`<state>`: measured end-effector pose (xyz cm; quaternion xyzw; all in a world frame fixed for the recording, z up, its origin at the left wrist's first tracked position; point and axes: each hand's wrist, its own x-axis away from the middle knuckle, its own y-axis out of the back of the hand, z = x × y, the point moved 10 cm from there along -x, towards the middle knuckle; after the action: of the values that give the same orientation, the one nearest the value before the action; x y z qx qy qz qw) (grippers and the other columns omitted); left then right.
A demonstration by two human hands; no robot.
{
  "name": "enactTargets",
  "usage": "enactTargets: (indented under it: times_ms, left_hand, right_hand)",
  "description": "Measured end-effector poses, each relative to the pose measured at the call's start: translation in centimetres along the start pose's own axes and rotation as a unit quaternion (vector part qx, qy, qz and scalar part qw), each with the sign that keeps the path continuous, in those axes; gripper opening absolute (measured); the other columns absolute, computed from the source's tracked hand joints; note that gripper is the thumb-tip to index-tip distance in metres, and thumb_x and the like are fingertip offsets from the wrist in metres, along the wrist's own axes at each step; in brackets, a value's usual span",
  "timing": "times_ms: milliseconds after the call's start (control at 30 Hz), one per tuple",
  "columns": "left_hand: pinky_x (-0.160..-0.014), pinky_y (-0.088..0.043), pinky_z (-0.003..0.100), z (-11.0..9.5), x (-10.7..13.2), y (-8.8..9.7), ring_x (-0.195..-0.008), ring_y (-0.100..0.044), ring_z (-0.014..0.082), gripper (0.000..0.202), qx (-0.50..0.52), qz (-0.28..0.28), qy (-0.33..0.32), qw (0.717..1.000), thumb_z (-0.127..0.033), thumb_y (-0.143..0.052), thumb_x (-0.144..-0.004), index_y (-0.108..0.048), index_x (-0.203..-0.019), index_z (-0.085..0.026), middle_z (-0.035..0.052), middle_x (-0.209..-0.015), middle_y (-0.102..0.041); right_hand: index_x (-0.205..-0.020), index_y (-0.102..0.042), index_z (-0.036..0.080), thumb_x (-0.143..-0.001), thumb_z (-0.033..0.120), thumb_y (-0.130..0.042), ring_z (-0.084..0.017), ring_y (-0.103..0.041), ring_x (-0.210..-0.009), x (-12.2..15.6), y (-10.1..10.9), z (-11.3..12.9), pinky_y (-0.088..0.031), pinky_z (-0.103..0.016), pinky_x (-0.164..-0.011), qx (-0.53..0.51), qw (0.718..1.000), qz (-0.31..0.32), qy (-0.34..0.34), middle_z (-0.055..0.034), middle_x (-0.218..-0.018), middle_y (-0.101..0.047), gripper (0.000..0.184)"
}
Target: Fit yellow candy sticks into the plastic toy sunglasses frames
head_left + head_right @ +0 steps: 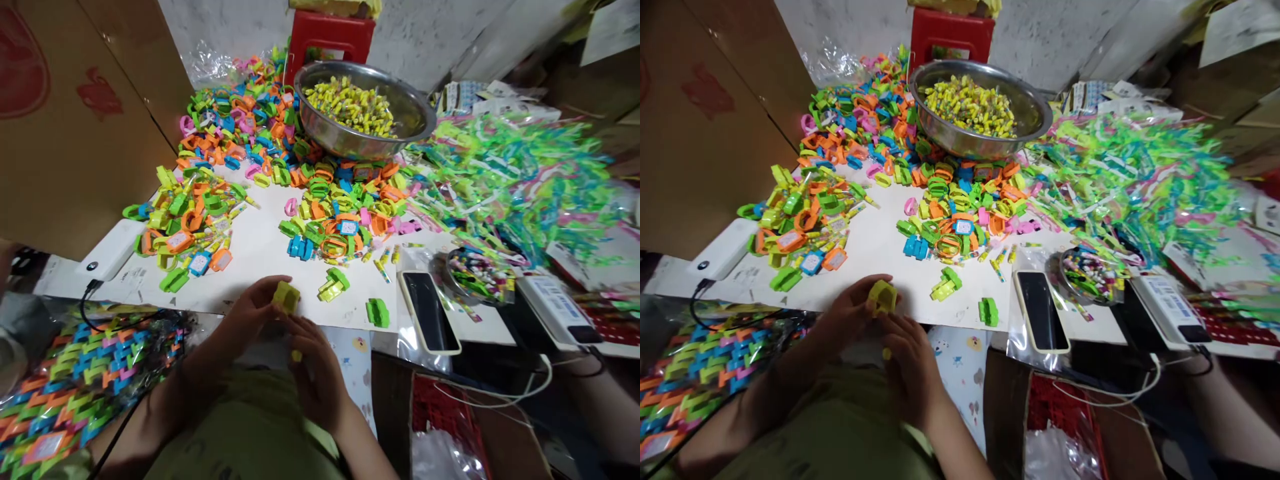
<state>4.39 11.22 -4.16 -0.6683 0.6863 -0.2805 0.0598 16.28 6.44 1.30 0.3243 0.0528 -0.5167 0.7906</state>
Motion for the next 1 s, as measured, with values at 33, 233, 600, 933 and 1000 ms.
enactTargets:
  times_ms: [33, 233, 600, 933, 1000]
  left_hand:
    - [-0.074, -0.053, 0.029, 0.3, 0.1, -0.3, -0.080, -0.068, 0.0186, 0.059, 0.000, 0.013, 0.005, 1.000, -0.045, -0.086, -0.059, -0.065, -0.107, -0.019, 0.0042, -0.088, -0.072]
    - [-0.082, -0.052, 0.029, -1.9, 0.7, -0.9, -0.090, -0.064, 0.0187, 0.046, -0.299, -0.005, -0.118, 0.947, -0.034, -0.085, -0.062, -0.069, -0.104, -0.023, 0.0030, -0.100, -0.070]
    - [-0.084, -0.052, 0.029, -2.5, 1.6, -1.8, -0.091, -0.065, 0.0192, 0.046, -0.463, 0.014, -0.175, 0.869, -0.039, -0.080, -0.070, -0.070, -0.111, -0.023, 0.0042, -0.099, -0.071]
    - [-0.081, -0.053, 0.027, -2.8, 1.4, -1.7, -0.088, -0.065, 0.0179, 0.047, -0.482, 0.020, -0.173, 0.859, -0.039, -0.082, -0.067, -0.071, -0.110, -0.022, 0.0038, -0.096, -0.072]
    - [-0.083, -0.053, 0.028, -2.7, 1.4, -1.6, -0.089, -0.065, 0.0187, 0.048, -0.473, 0.023, -0.158, 0.866, -0.038, -0.083, -0.065, -0.072, -0.109, -0.022, 0.0040, -0.096, -0.073]
  right_hand:
    - [-0.114, -0.050, 0.025, -0.094, 0.014, -0.037, -0.022, -0.056, -0.121, 0.1, 0.6, -0.6, -0.049, -0.041, -0.097, -0.010, 0.999, -0.028, -0.027, -0.0089, -0.124, -0.063, 0.026]
    - [-0.131, -0.050, 0.023, -0.098, 0.019, -0.037, -0.020, -0.063, -0.094, -0.7, 3.1, -2.0, -0.052, -0.034, -0.079, 0.054, 0.990, -0.069, -0.107, -0.0077, -0.106, -0.066, 0.036]
    - [-0.100, -0.055, 0.022, -0.093, 0.021, -0.047, -0.016, -0.064, -0.077, -0.6, 3.2, -3.4, -0.051, -0.026, -0.065, 0.055, 0.983, -0.090, -0.148, -0.0038, -0.088, -0.067, 0.011]
    - [-0.096, -0.054, 0.022, -0.092, 0.022, -0.047, -0.016, -0.065, -0.070, -0.6, 2.9, -3.8, -0.050, -0.026, -0.061, 0.052, 0.981, -0.078, -0.170, -0.0025, -0.080, -0.067, 0.007]
    - [-0.093, -0.053, 0.022, -0.093, 0.022, -0.045, -0.016, -0.064, -0.070, -0.8, 2.7, -3.7, -0.049, -0.026, -0.062, 0.067, 0.982, -0.067, -0.161, -0.0028, -0.080, -0.067, 0.008]
